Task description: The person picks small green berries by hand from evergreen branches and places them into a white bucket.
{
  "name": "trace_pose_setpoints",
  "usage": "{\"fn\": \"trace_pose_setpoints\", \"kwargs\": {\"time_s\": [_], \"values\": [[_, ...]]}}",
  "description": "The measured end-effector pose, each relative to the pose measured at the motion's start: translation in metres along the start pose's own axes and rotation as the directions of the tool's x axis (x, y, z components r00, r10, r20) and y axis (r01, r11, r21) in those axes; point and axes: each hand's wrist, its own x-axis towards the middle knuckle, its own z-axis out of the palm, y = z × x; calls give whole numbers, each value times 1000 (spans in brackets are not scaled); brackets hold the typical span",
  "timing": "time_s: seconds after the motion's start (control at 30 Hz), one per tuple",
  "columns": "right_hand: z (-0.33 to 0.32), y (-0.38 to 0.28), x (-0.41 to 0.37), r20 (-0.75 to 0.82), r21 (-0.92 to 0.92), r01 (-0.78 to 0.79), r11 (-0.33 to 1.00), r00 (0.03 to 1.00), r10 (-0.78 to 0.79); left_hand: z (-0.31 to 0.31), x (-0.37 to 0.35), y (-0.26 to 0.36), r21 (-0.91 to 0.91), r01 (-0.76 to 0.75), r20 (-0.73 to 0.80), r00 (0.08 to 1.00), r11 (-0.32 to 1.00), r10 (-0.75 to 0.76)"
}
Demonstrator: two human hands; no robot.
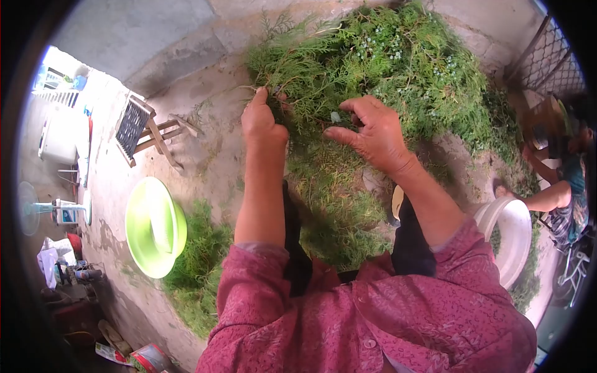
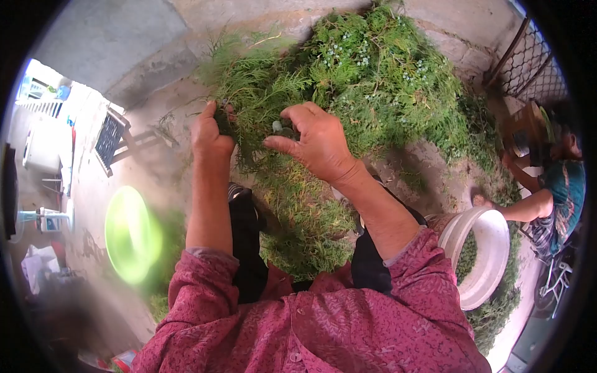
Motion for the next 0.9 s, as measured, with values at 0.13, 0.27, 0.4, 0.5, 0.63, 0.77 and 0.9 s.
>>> {"fn": "trace_pose_setpoints", "kwargs": {"time_s": [0.13,0.27,0.4,0.5,0.63,0.77,0.9], "values": [[11,6,-2,29,-186,122,975,993,-119,-2,0,-1,22,42,-12,999,999,-41],[13,3,-1,53,-171,137,976,990,-130,-7,4,-1,-39,95,-10,995,995,-96],[18,6,-1,34,-187,134,973,991,-130,-11,5,1,-45,127,29,992,991,-126],[20,5,-1,-2,-116,128,985,992,-129,-10,7,2,-98,119,-14,993,988,-121],[12,-16,2,77,228,-122,966,991,107,-20,20,4,-160,152,10,988,975,-153],[8,-19,1,105,377,-192,906,981,164,-16,21,-3,-55,115,-48,992,992,-118],[-15,-34,-6,215,629,-394,670,916,337,-13,17,12,-40,125,-204,970,991,-130]]}}
